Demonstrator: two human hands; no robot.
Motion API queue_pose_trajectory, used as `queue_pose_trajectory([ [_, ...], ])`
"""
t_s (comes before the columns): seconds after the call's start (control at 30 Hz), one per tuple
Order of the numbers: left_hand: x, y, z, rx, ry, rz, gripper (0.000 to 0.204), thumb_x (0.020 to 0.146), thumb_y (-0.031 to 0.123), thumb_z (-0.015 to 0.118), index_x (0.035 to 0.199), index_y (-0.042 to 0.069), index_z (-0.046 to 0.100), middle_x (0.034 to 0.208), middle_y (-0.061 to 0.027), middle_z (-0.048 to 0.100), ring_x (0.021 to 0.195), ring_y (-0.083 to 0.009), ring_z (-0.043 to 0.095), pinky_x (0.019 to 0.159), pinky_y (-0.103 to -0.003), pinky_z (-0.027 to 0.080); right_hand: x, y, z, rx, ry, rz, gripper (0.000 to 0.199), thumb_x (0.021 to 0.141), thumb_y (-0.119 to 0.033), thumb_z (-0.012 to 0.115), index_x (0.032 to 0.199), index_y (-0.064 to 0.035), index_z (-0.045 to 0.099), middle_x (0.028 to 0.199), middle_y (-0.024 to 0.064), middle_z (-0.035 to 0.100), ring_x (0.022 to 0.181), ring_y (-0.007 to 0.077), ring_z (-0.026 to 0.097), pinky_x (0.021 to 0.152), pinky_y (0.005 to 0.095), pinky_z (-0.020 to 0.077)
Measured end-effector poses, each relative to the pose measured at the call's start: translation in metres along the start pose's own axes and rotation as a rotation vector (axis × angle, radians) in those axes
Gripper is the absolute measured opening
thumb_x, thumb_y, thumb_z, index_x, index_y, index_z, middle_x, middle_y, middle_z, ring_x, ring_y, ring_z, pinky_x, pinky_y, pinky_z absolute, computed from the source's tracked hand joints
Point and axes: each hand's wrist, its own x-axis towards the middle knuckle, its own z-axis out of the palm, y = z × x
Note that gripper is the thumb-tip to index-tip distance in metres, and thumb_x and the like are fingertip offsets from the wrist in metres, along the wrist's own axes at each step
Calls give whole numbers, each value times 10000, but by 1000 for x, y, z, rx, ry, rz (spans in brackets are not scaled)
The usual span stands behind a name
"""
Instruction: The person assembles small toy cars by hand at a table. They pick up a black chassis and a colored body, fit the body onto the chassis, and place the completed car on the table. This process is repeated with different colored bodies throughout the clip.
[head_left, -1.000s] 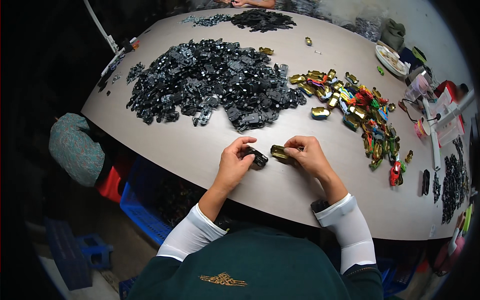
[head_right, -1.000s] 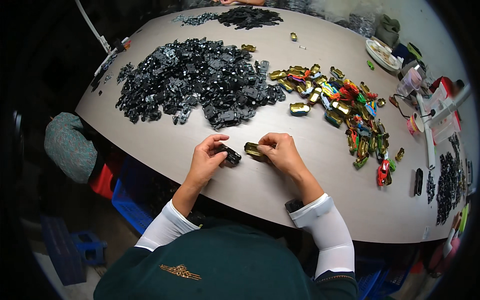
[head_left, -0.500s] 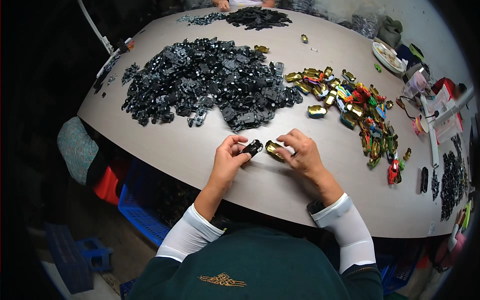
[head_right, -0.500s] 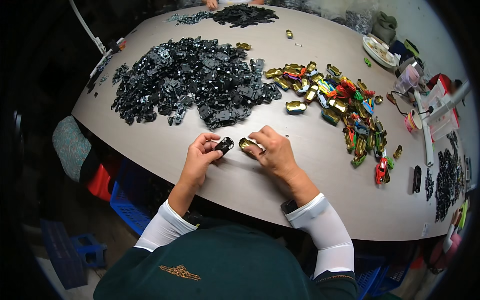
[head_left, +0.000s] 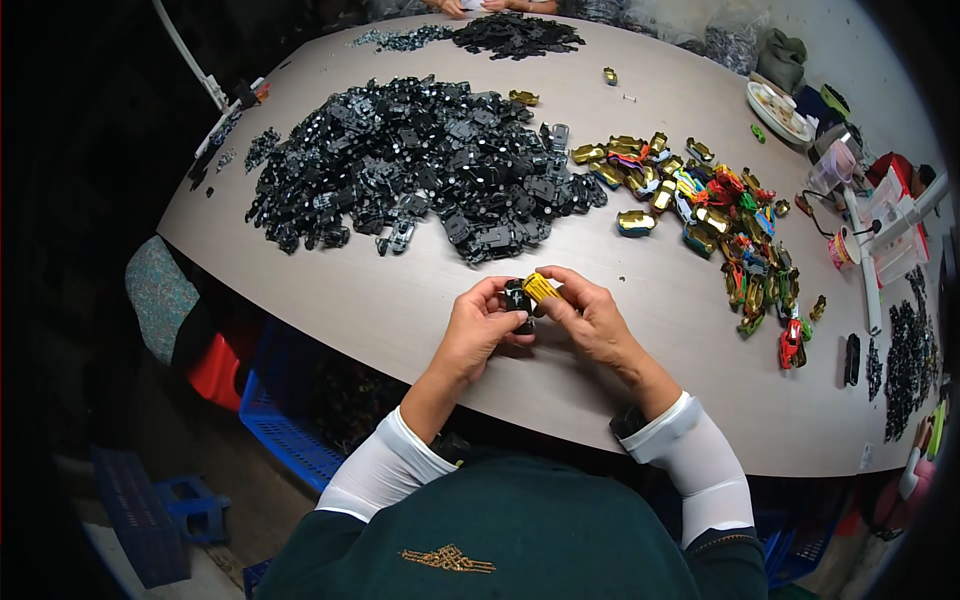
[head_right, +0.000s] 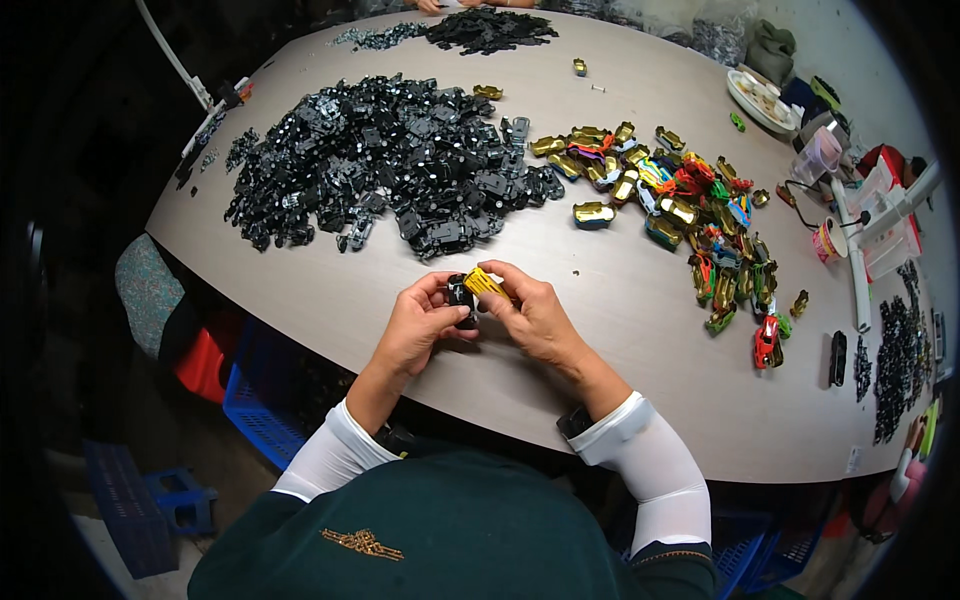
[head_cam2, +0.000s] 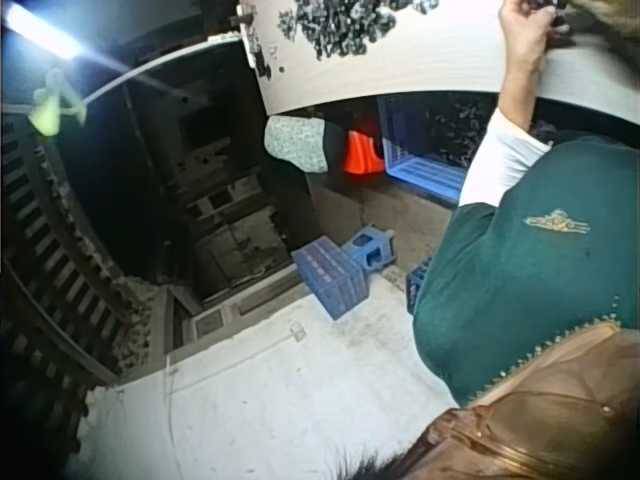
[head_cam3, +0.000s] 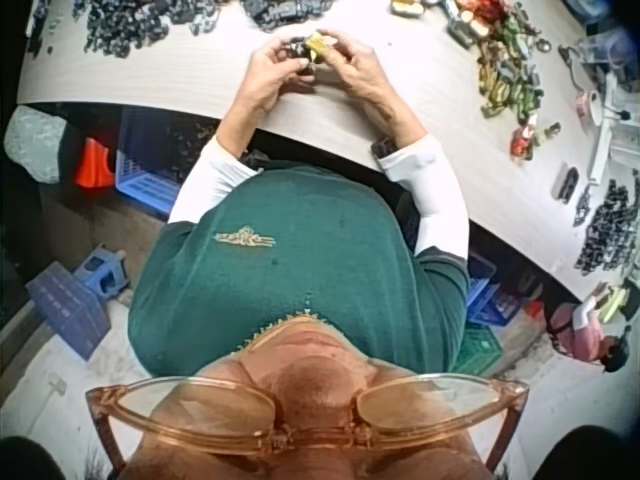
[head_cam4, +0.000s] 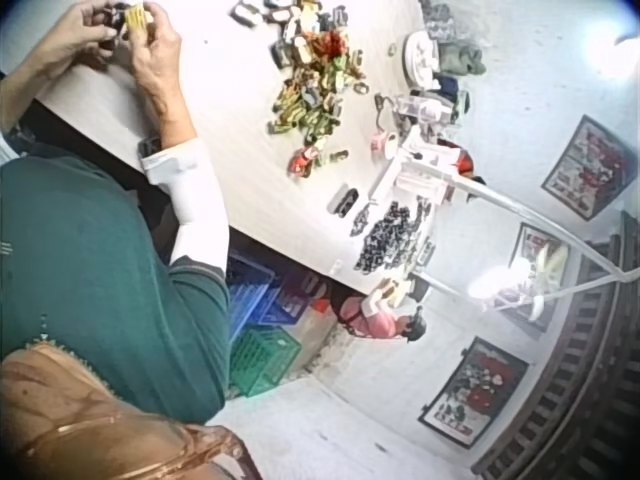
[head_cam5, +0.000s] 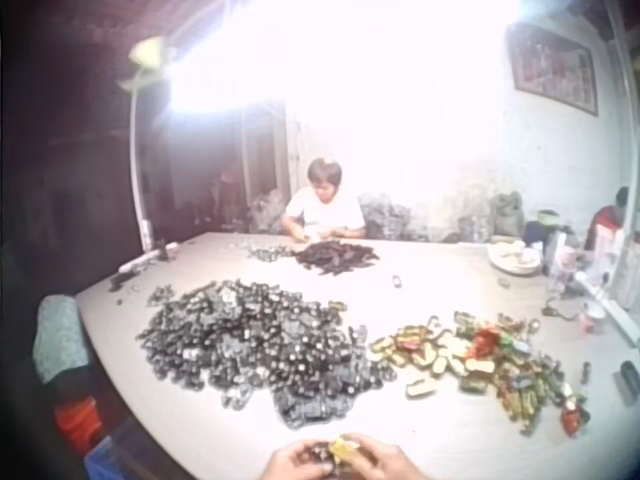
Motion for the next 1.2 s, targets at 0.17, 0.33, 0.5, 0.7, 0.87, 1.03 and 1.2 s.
queue_pose_trajectory([
  [0.17,-6,-1,1,41,43,50,334,873,-40,587,1202,-42,532,1001,-92,654,856,-130,661,719,-283,601,-2,-15,3,-278,91,-62,336,848,-131,677,1126,1,540,815,194,655,689,296,654,668,338,510],
  [0.33,-2,-17,-8,326,160,260,220,895,-11,593,1112,-45,600,925,-62,685,799,-96,662,701,-219,561,-1,-19,8,-365,153,-271,331,830,-145,695,1127,-30,604,897,157,646,739,299,655,670,357,523],
  [0.5,-5,-13,3,305,217,326,280,852,-5,612,1128,-54,614,831,-54,700,709,-63,638,632,-202,516,-7,-25,12,-538,182,-253,335,804,-156,719,1111,-43,648,914,140,618,730,274,639,646,351,516],
  [0.7,-10,-5,7,512,279,367,376,821,3,625,1196,12,609,768,-78,707,661,-75,644,613,-232,519,-7,-28,12,-357,206,-167,206,801,-124,697,955,10,669,754,145,618,643,276,614,561,360,481],
  [0.87,-13,-3,13,716,250,447,423,815,-32,632,1233,19,597,882,-97,705,724,-79,641,655,-223,537,-7,-24,15,-388,224,-237,190,804,-125,689,918,26,668,733,156,625,613,289,605,551,364,474],
  [1.03,-16,-1,19,764,168,489,475,788,-41,649,1256,-2,574,923,-123,693,757,-111,659,712,-247,550,-6,-20,14,-408,227,-217,196,810,-150,688,890,28,670,724,170,627,593,288,598,544,371,466],
  [1.2,-15,-4,8,756,39,541,501,802,-48,633,1292,-35,530,1007,-154,687,856,-140,669,781,-272,546,-6,-18,14,-378,209,-176,190,811,-154,687,851,30,669,680,174,609,580,290,588,540,375,460],
])
